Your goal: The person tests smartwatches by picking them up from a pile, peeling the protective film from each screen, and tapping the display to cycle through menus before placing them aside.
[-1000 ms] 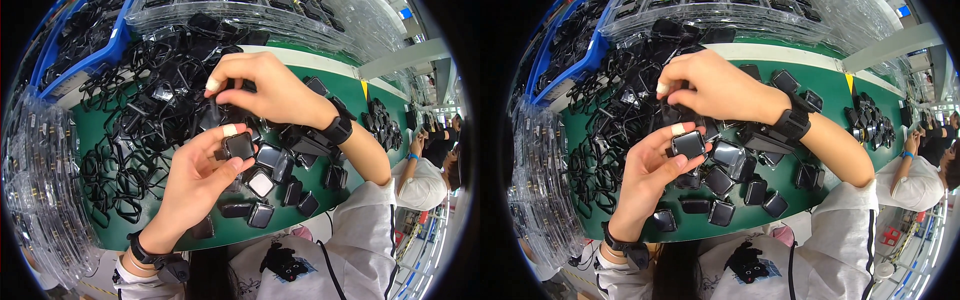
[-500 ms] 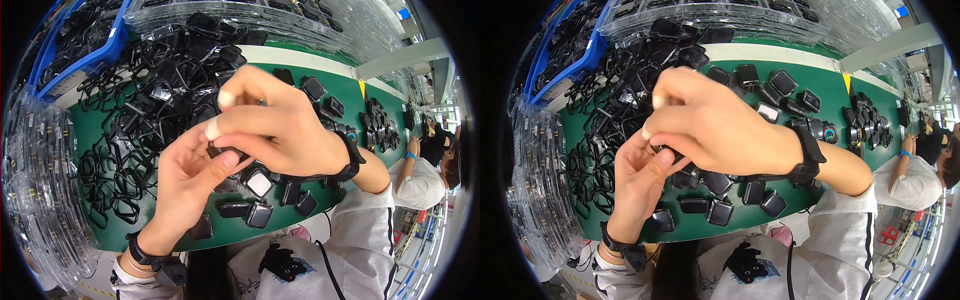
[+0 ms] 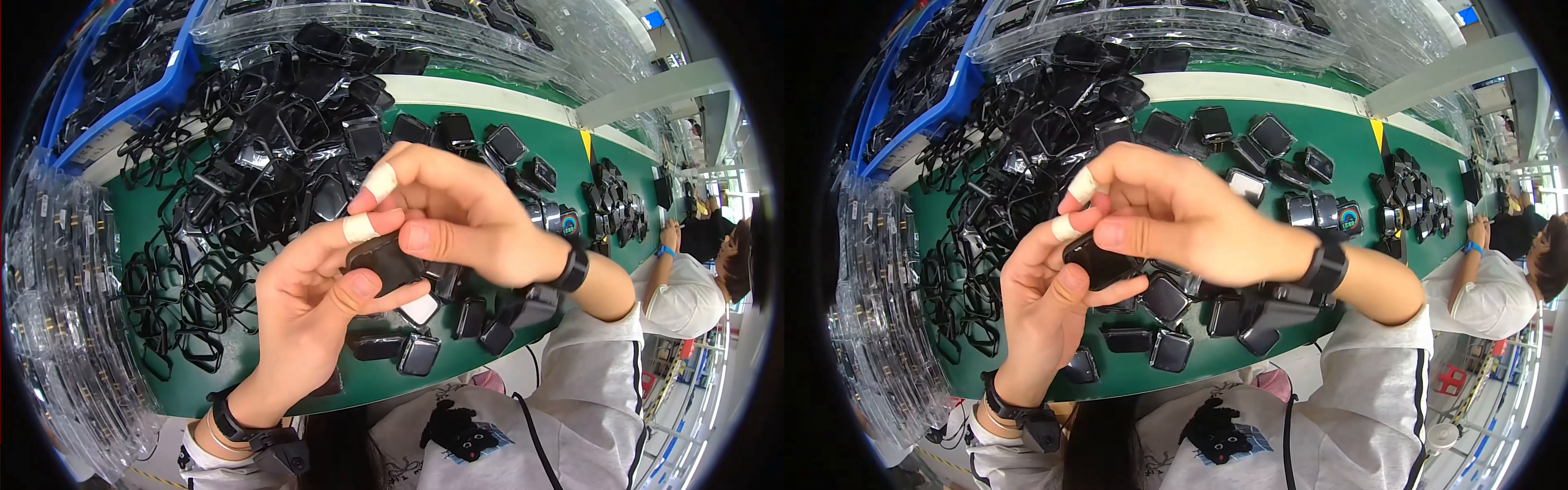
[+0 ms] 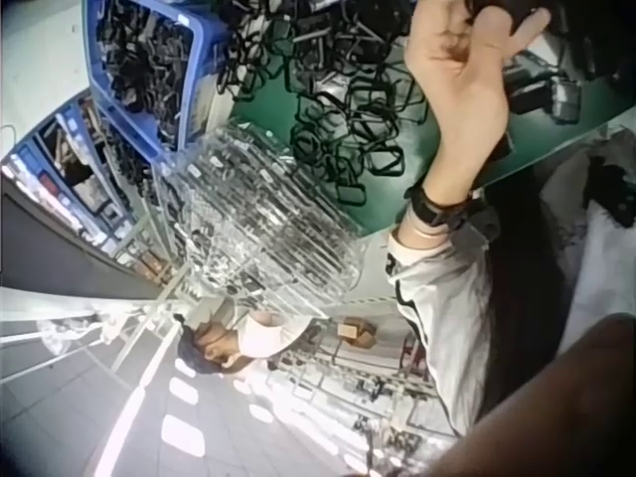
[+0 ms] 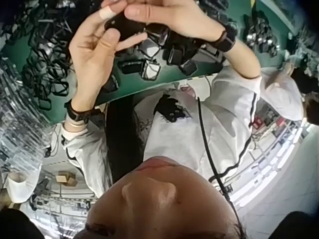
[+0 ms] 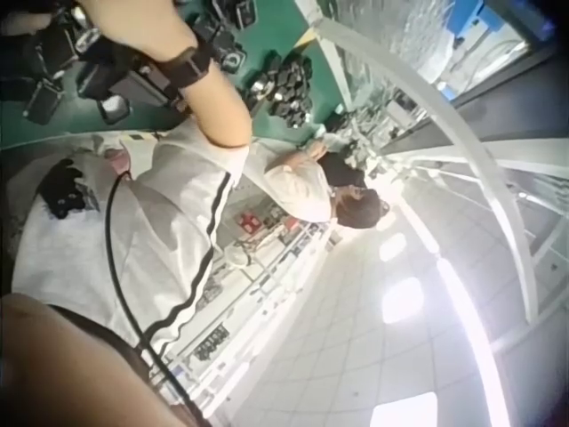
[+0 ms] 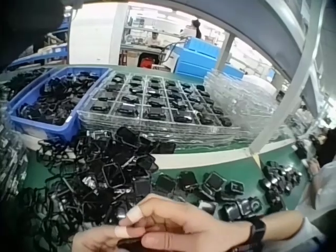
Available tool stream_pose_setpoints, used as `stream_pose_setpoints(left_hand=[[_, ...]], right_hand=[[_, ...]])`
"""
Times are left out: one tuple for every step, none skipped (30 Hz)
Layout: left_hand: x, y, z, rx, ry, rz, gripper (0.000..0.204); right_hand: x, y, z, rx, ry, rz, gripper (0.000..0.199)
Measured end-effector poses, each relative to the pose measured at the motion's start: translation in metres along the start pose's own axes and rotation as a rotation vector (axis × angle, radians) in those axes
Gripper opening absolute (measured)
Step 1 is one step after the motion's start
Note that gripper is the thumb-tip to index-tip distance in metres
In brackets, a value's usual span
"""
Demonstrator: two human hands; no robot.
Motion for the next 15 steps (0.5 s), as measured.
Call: stream_pose_setpoints(left_hand=[[0.000, -0.003, 0.003, -0.040, 0.013, -0.006, 0.033], [0.001, -0.006, 0.006, -0.081, 0.026, -0.012, 0.033], [0.000, -0.003, 0.007, -0.076, 0.040, -0.010, 0.033], [0.001, -0.001, 0.007, -0.072, 0.038, -0.017, 0.033], [0.000, 0.004, 0.004, -0.068, 0.004, -0.056, 0.033], [0.000, 0.006, 0.002, -0.067, -0.029, -0.088, 0.032], [-0.001, 0.007, 0.002, -0.066, -0.028, -0.091, 0.032], [-0.002, 0.008, 0.001, -0.079, -0.047, -0.087, 0.032], [-0.002, 0.006, 0.000, -0.095, -0.065, -0.075, 0.032], [-0.002, 0.005, -0.001, -0.110, -0.083, -0.065, 0.032], [-0.003, 0.000, 0.000, -0.092, -0.061, -0.007, 0.031], [-0.004, -0.002, 0.003, -0.110, -0.032, 0.029, 0.031], [-0.004, -0.005, 0.009, -0.145, 0.024, 0.082, 0.031], [-0.004, -0.007, 0.015, -0.179, 0.080, 0.133, 0.032], [-0.005, -0.012, 0.018, -0.221, 0.153, 0.175, 0.034]], right_hand=[[-0.009, -0.003, -0.001, 0.089, 0.139, -0.004, 0.022], [-0.018, -0.012, -0.001, 0.180, 0.277, -0.010, 0.019], [-0.029, -0.027, -0.010, 0.518, -0.008, -0.008, 0.015], [-0.038, -0.036, -0.024, 0.986, -0.063, 0.058, 0.018], [-0.045, -0.043, -0.029, 1.133, -0.173, 0.047, 0.019], [-0.051, -0.047, -0.028, 1.274, -0.286, 0.028, 0.020], [-0.055, -0.050, -0.022, 1.278, -0.286, 0.030, 0.020], [-0.059, -0.053, -0.016, 1.261, -0.253, 0.026, 0.020], [-0.063, -0.054, -0.011, 1.237, -0.223, 0.017, 0.020], [-0.064, -0.052, -0.013, 1.236, -0.225, 0.015, 0.020], [-0.066, -0.056, -0.009, 1.184, -0.083, 0.033, 0.019], [-0.066, -0.060, -0.004, 1.128, 0.058, 0.049, 0.019], [-0.065, -0.063, -0.009, 1.012, 0.050, 0.103, 0.019], [-0.062, -0.066, -0.015, 0.897, 0.042, 0.158, 0.020], [-0.058, -0.066, -0.022, 0.723, 0.017, 0.192, 0.019]])
Point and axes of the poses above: each hand's wrist, its own x-axis away from the middle knuckle, its own y-axis out of the palm, z = x × y, the point moved 8 cm from there along -x, towards the middle knuckle, and after that the axes turned 6 degrees about -x, right-handed, at the moved point
